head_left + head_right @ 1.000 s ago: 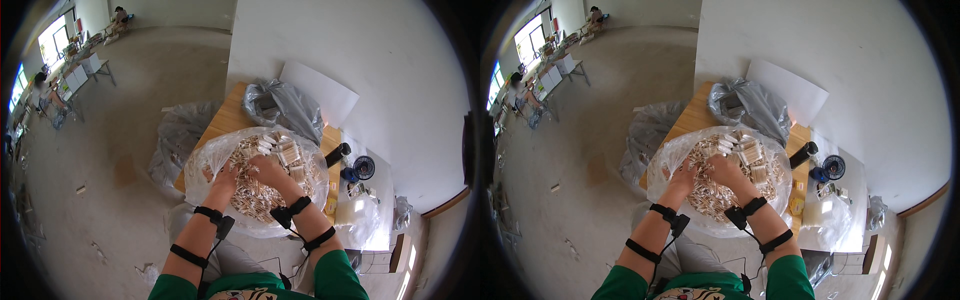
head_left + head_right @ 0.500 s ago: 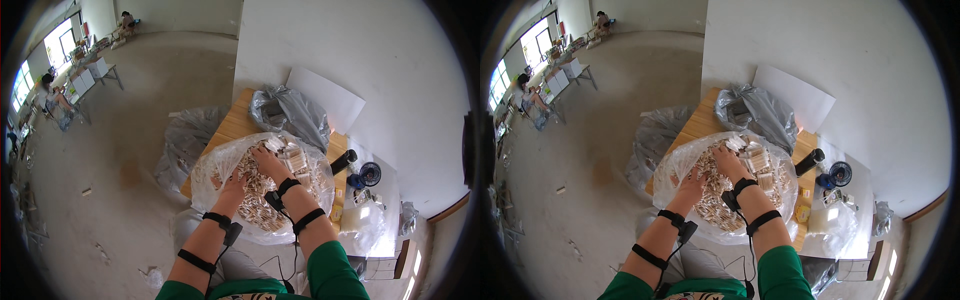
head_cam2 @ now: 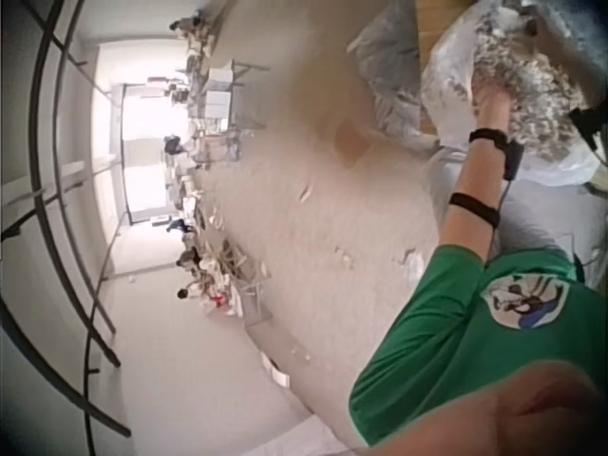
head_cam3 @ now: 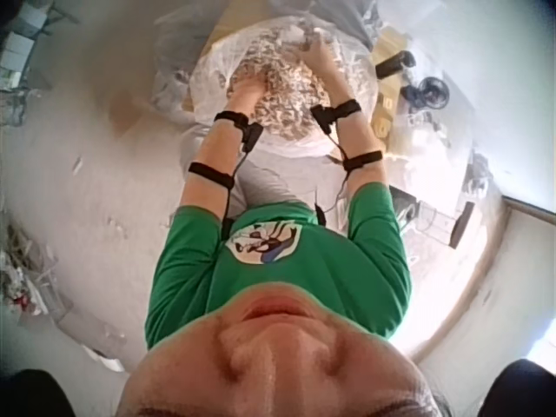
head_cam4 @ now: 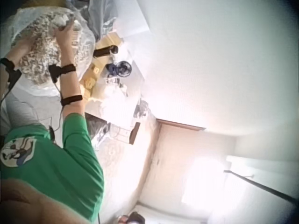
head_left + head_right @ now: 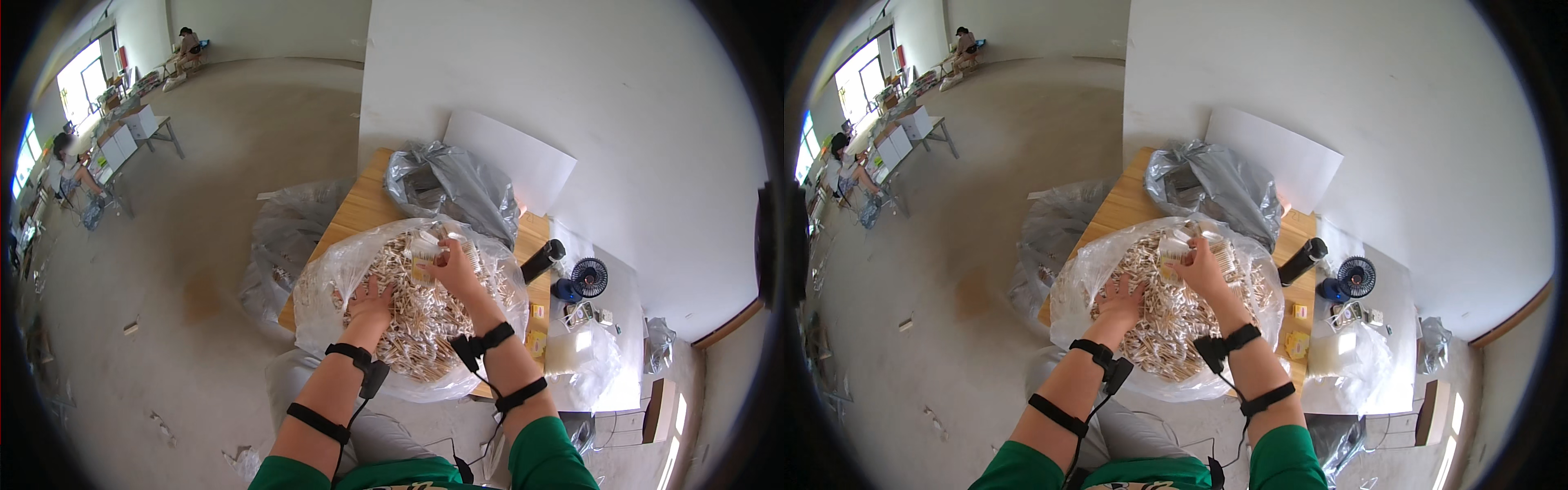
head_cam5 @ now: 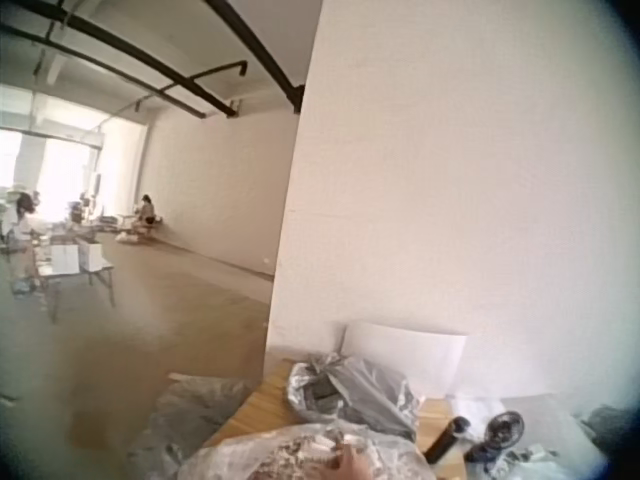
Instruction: The person is putting small items into small plastic bags.
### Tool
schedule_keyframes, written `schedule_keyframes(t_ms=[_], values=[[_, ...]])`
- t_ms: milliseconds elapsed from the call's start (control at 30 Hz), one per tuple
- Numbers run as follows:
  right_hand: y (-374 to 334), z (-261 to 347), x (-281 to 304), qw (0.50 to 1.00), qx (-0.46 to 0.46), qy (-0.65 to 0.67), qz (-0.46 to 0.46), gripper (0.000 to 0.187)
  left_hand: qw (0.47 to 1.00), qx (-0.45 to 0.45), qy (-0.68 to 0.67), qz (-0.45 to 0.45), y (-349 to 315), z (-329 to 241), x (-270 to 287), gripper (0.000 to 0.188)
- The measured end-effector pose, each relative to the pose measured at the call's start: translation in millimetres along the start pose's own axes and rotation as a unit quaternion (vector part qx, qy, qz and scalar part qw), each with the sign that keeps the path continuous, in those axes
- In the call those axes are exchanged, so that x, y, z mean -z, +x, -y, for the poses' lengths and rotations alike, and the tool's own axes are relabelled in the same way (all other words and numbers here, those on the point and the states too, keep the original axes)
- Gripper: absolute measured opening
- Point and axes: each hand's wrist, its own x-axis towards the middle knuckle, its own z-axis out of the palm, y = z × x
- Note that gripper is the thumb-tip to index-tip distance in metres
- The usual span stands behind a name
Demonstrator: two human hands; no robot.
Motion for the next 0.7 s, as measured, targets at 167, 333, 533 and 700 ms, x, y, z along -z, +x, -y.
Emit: schedule_keyframes(t_ms=[167, 333, 533, 700], values=[[-43, -5, 11, 0.988, -0.057, 0.145, -0.007, 0.049, 0.999, -0.004, 0.010, -0.031, 7, -2, -5, 0.064], [-90, -22, 9, 0.977, -0.077, 0.196, -0.039, 0.039, 0.996, -0.034, -0.025, -0.076, -8, -4, -8, 0.051], [-128, -14, 11, 0.924, -0.104, 0.360, -0.080, 0.027, 0.987, -0.038, -0.056, -0.146, -41, -16, -10, 0.041], [-139, -8, 12, 0.904, -0.100, 0.400, -0.117, 0.018, 0.975, -0.074, -0.083, -0.194, -70, -39, 8, 0.032]])
